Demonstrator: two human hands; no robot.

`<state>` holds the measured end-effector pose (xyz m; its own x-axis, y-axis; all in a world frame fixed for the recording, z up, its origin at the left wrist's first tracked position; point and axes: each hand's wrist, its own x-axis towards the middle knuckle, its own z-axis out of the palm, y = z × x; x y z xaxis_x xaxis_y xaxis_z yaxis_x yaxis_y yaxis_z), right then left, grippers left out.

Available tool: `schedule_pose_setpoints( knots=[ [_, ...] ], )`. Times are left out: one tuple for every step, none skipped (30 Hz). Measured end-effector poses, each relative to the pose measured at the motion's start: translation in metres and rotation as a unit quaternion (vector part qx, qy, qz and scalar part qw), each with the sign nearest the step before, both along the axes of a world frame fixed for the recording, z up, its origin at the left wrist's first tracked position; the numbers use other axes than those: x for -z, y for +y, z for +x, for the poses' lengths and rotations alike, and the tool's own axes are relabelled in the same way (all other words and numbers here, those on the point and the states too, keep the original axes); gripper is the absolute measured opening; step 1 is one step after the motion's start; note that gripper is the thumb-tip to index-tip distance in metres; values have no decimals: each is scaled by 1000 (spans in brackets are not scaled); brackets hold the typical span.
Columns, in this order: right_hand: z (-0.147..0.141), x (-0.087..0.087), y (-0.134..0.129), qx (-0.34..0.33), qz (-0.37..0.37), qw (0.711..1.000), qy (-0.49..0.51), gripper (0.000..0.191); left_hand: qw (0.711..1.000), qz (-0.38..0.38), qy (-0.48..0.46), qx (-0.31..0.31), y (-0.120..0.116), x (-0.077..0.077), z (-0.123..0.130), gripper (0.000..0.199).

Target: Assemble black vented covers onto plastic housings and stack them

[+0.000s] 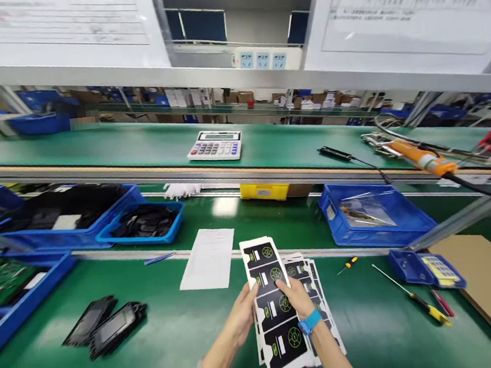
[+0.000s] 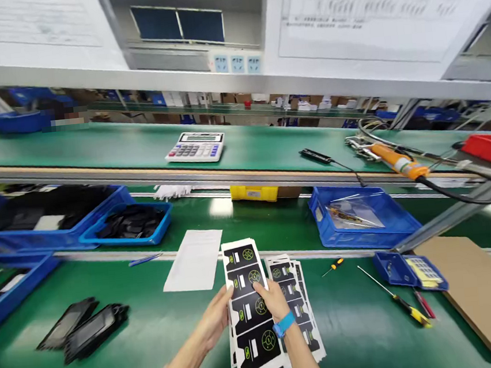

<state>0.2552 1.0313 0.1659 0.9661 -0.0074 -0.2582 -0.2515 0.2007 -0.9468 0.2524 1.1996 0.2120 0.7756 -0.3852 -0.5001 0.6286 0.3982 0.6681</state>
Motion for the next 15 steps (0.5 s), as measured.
schedule_pose_setpoints(
  knots=[
    [0, 8, -16, 10, -39, 999, -12, 56, 1000, -10, 6, -10, -16, 15, 3, 56],
    [-1, 17, -31, 19, -77, 997, -22, 57, 1000, -21, 9, -18, -31, 31, 6, 58],
    [-2, 26, -45, 23, -126, 992, -20, 57, 999, -29, 9, -14, -46, 49, 8, 61],
    [-3, 35, -58, 27, -185, 982, -2, 58, 1000, -26, 5, -1, -60, 68, 10, 62],
    [-5, 45, -70, 33, -248, 968, 31, 60, 1000, -6, -3, 20, -73, 87, 12, 62],
    [-6, 55, -81, 45, -311, 946, 75, 64, 998, 43, -2, 46, -83, 105, 14, 63],
    [-8, 66, -90, 61, -372, 917, 128, 70, 991, 114, 11, 73, -92, 123, 15, 67],
    [-9, 78, -97, 76, -421, 885, 183, 76, 982, 169, 32, 84, -99, 139, 17, 75],
    [-11, 89, -104, 88, -455, 856, 230, 81, 972, 212, 47, 90, -105, 153, 19, 83],
    [-12, 101, -111, 97, -479, 832, 265, 84, 964, 243, 60, 91, -111, 164, 22, 90],
    [-13, 113, -117, 95, -498, 812, 289, 84, 959, 259, 67, 90, -116, 174, 25, 94],
    [-12, 124, -123, 92, -512, 800, 298, 84, 956, 269, 70, 94, -122, 181, 29, 95],
    [-12, 134, -129, 88, -520, 797, 296, 86, 954, 273, 74, 100, -128, 187, 33, 93],
    [-11, 143, -135, 91, -521, 800, 284, 89, 953, 272, 77, 107, -134, 192, 37, 89],
    [-9, 151, -142, 99, -517, 806, 272, 90, 954, 266, 79, 114, -139, 195, 42, 82]
  ],
)
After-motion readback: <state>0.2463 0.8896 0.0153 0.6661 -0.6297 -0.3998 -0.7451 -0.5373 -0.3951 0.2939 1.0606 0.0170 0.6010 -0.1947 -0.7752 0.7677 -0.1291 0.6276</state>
